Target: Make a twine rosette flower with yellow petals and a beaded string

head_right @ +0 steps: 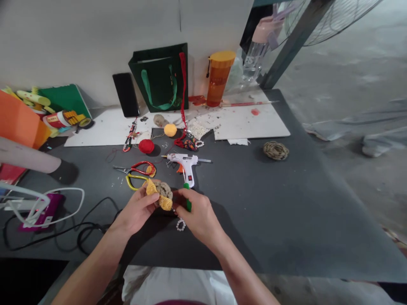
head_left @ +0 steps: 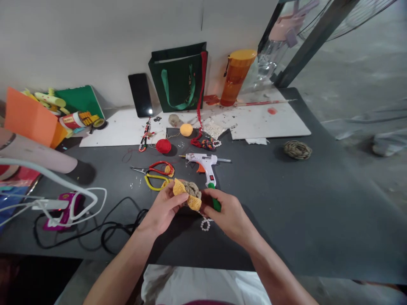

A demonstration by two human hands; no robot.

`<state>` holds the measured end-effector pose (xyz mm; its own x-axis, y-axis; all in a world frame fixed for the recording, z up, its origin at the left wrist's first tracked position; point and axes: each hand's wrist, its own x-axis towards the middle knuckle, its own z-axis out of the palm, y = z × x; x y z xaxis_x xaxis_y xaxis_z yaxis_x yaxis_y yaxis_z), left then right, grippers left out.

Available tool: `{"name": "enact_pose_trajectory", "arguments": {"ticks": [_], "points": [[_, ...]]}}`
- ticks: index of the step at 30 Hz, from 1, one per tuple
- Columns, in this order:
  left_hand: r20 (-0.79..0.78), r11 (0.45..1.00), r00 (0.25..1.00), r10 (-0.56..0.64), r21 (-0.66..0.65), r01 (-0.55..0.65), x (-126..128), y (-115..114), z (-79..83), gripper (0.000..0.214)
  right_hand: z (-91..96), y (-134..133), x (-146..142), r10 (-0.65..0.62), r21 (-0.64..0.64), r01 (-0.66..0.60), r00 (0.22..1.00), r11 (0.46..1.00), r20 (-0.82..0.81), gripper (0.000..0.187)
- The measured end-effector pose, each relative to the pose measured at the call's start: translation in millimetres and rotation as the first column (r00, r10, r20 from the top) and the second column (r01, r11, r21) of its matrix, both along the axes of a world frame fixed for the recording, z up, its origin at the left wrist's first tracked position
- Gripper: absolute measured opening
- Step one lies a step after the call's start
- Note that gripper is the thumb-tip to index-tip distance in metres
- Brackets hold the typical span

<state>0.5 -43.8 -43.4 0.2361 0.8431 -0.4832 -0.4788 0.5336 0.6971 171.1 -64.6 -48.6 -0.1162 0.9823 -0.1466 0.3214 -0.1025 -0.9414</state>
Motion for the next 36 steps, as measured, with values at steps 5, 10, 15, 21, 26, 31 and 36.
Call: {"name": "enact_pose_trajectory", "arguments": {"ticks": [5, 10, 15, 21, 26, 31, 36], "points": [[-0.085, 0.993, 0.991, 0.102, 0.068, -0.096, 0, 2, -3.2, 0.044, 0.8, -1, -2, -0.119, 0.081, 0.127, 0.988, 0.989, -0.098, 0.018], [-0.166, 0.978, 0.973, 0.161, 0.161, -0.134, 2, 2, -1.4, 0.049, 3.9, -5, -1, -0.142, 0.049, 0.172, 0.917, 0.984, -0.373, 0.016], [-0.191, 0.987, 0.976, 0.108, 0.141, -0.082, 1, 3, -2.6, 0.045, -5.9, -9, 5, -0.006, 0.06, 0.054, 0.786, 0.997, -0.618, 0.031], [-0.175, 0.995, 0.983, 0.062, 0.083, -0.048, 1, 3, -3.1, 0.04, -2.3, -14, 10, 0.143, 0.162, -0.046, 0.741, 0.986, -0.656, 0.048], [-0.183, 0.996, 0.981, 0.066, 0.074, -0.053, 4, 4, 0.2, 0.041, 4.9, -13, 13, 0.24, 0.217, -0.119, 0.669, 0.969, -0.703, 0.082], [-0.204, 0.996, 0.978, 0.049, 0.082, -0.033, 4, 4, -0.6, 0.042, 2.4, -13, 11, 0.119, 0.185, 0.001, 0.762, 0.983, -0.637, 0.039], [-0.221, 0.995, 0.975, 0.031, 0.096, -0.01, 5, 3, -1.7, 0.043, -5.3, -16, 7, -0.039, 0.254, 0.202, 0.848, 0.946, -0.529, 0.035]]}}
